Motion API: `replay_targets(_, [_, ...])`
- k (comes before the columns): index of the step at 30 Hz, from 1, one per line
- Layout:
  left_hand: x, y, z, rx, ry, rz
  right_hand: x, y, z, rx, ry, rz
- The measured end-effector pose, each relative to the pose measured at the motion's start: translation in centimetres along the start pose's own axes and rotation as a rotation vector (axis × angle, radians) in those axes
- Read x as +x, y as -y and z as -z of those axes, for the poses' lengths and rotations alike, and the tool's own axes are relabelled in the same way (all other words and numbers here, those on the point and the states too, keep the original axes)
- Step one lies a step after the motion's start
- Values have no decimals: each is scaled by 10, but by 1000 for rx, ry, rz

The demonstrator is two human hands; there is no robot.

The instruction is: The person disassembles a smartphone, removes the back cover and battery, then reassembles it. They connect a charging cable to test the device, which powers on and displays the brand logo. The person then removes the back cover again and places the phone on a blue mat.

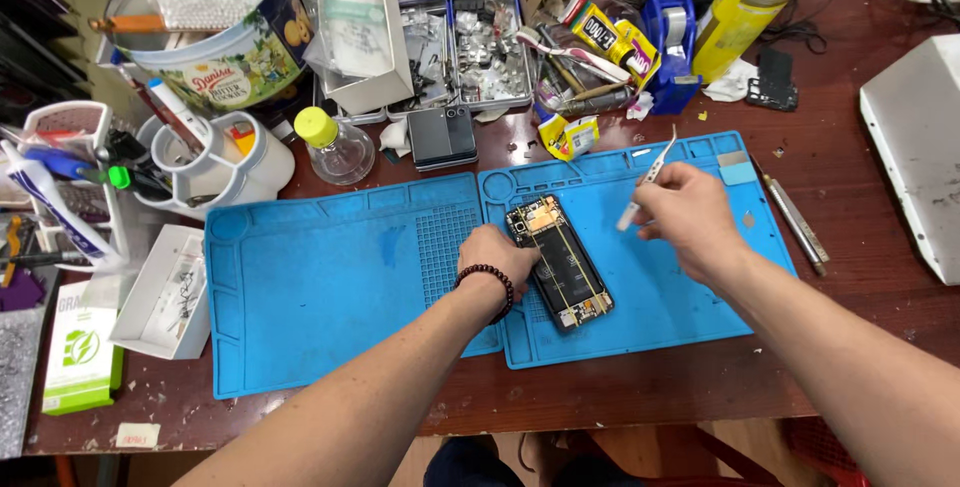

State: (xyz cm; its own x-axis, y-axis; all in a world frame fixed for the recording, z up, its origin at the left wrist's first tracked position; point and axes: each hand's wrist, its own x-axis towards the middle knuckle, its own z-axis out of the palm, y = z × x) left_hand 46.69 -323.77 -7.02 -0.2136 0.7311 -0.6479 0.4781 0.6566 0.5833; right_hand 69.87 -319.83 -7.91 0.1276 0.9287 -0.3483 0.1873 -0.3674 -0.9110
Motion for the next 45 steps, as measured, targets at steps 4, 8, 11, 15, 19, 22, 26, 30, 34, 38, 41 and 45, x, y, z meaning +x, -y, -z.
replay_targets(4, [3, 11, -1, -40, -20, -29, -8, -10, -29, 73, 61, -48])
replay_targets(8, [7, 14, 0, -109, -12, -9, -21, -12, -45, 63, 32, -30])
replay_targets(11, [11, 17, 1, -134, 19, 9, -22, -11, -49, 30, 72, -4])
replay_targets(15, [19, 22, 2, -11, -263, -217, -15, -8, -53, 107, 54, -53])
replay_targets(19, [35, 18, 3, -45, -228, -215, -13, -6, -61, 173, -4, -117])
replay_targets(22, [38, 15, 1, 8, -190, -200, -18, -6, -67, 185, -25, -146])
replay_targets(26, [32, 14, 4, -8, -150, -152, -24, -5, -69, 208, 7, -99])
replay_targets(30, [30, 12, 7, -15, -144, -149, -23, -5, -70, 169, 17, -63])
replay_targets(34, [30, 15, 9, -45, -127, -121, -28, -8, -66, 106, 13, -49])
replay_targets(38, [30, 16, 9, -49, -162, -187, -34, -10, -61, 80, 26, -29])
replay_targets(41, [26, 14, 12, -84, -112, -135, -35, -9, -60, 55, 38, -31])
replay_targets(45, [18, 7, 20, -108, -56, -87, -35, -8, -61, 46, 39, -24])
